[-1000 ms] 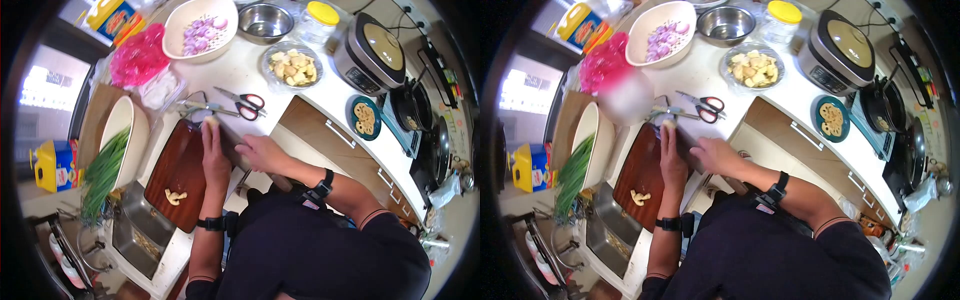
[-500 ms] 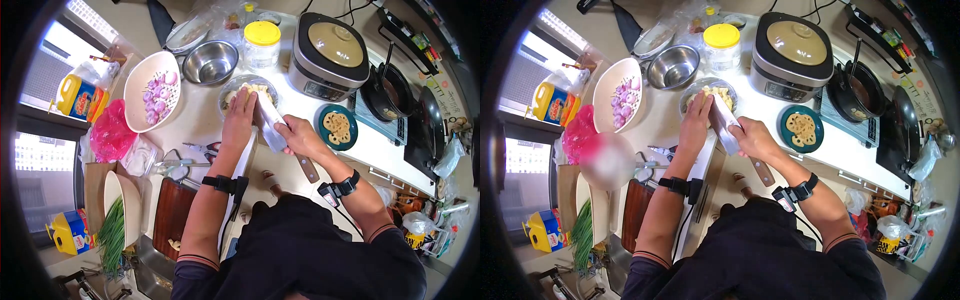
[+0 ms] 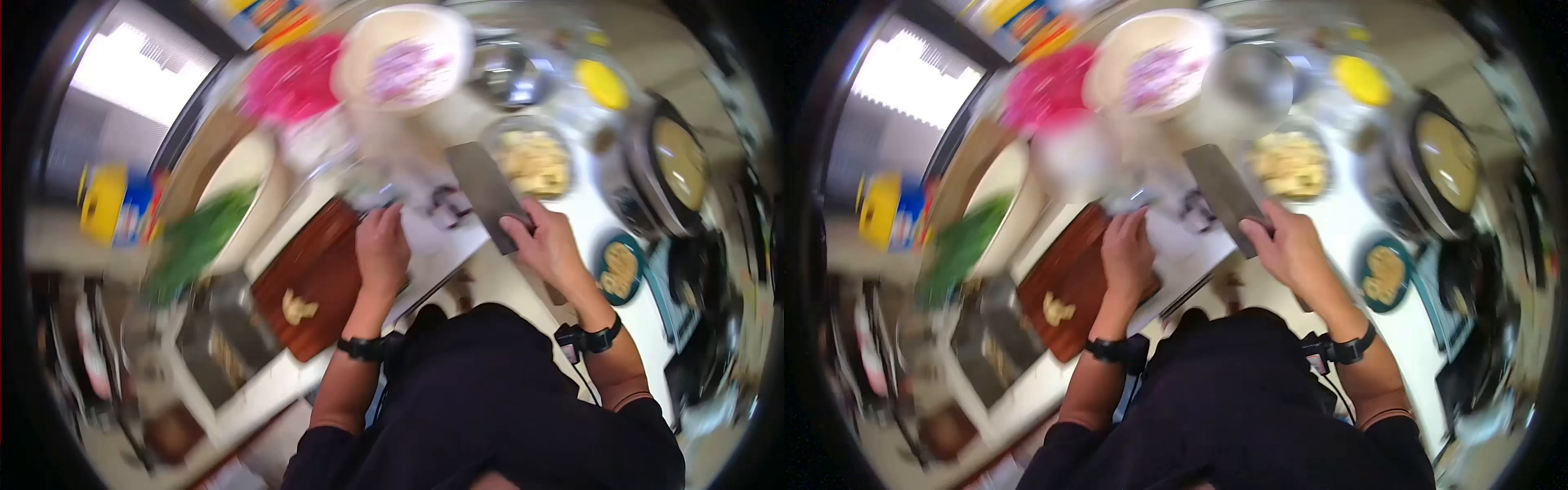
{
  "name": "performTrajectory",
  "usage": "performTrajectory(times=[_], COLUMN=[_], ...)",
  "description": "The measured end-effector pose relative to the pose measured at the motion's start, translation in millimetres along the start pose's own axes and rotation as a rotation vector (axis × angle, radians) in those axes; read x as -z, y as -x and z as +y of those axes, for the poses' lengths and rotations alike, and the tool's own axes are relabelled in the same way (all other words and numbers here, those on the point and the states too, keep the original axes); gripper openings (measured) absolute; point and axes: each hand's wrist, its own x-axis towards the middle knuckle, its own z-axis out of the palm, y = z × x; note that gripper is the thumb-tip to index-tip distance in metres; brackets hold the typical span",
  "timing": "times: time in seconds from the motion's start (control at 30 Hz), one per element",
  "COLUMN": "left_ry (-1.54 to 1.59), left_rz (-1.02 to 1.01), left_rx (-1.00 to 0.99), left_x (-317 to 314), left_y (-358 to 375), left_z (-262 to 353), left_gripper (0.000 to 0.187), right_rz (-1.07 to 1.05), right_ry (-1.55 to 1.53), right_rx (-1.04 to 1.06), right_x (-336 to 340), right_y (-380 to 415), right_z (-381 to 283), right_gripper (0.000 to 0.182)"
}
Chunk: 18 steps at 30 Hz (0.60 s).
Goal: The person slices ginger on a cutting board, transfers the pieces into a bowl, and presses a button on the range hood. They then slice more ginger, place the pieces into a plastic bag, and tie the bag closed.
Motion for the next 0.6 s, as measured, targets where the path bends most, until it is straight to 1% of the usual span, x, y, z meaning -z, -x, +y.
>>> performTrajectory(times=[0.03,0.07,0.1,0.17,0.2,0.23,0.3,0.33,0.4,0.43,0.5,0.53,0.57,0.6], left_ry=[-0.055,-0.095,-0.149,-0.302,-0.405,-0.322,-0.406,-0.396,-0.268,-0.254,-0.194,-0.162,-0.151,-0.112], left_rz=[0.005,0.046,0.057,0.178,0.258,0.334,0.363,0.371,0.311,0.33,0.222,0.172,0.182,0.192], left_rx=[0.068,0.169,0.284,0.369,0.435,0.628,0.856,0.869,0.826,0.828,0.842,0.842,0.835,0.859], left_x=[22.3,38.7,59.7,94.5,110.5,129.4,150.5,150.1,148.2,146.2,140.8,137.7,135.9,133.2], left_y=[19.7,37.9,56.7,98.1,118.5,130.2,159.3,169.0,171.2,168.5,159.1,154.9,152.4,149.1], left_z=[-14.5,-30.3,-43.0,-76.8,-91.0,-89.2,-114.9,-124.0,-139.6,-141.3,-136.6,-134.2,-134.1,-135.3], left_gripper=[0.016,0.016,0.018,0.017,0.018,0.018,0.023,0.023,0.029,0.029,0.031,0.031,0.031,0.03], right_rz=[-0.098,-0.155,-0.224,-0.326,-0.372,-0.402,-0.48,-0.487,-0.474,-0.469,-0.559,-0.572,-0.561,-0.593], right_ry=[0.069,0.104,0.085,0.079,0.062,0.128,0.24,0.254,0.41,0.427,0.54,0.553,0.565,0.572], right_rx=[0.06,0.186,0.273,0.455,0.509,0.552,0.595,0.602,0.66,0.675,0.695,0.687,0.692,0.677], right_x=[-18.3,-38.4,-63.7,-114.7,-136.0,-152.1,-177.4,-187.5,-204.4,-207.4,-210.8,-215.1,-218.2,-221.0], right_y=[-4.1,-9.3,-13.0,-18.5,-17.7,-14.5,-7.7,-3.1,0.9,2.0,7.0,8.1,10.1,11.8], right_z=[-13.8,-29.6,-37.3,-46.6,-57.1,-68.9,-91.3,-94.3,-98.3,-100.7,-105.1,-100.8,-97.2,-94.0], right_gripper=[0.024,0.023,0.021,0.02,0.019,0.017,0.015,0.015,0.015,0.015,0.015,0.014,0.014,0.014])
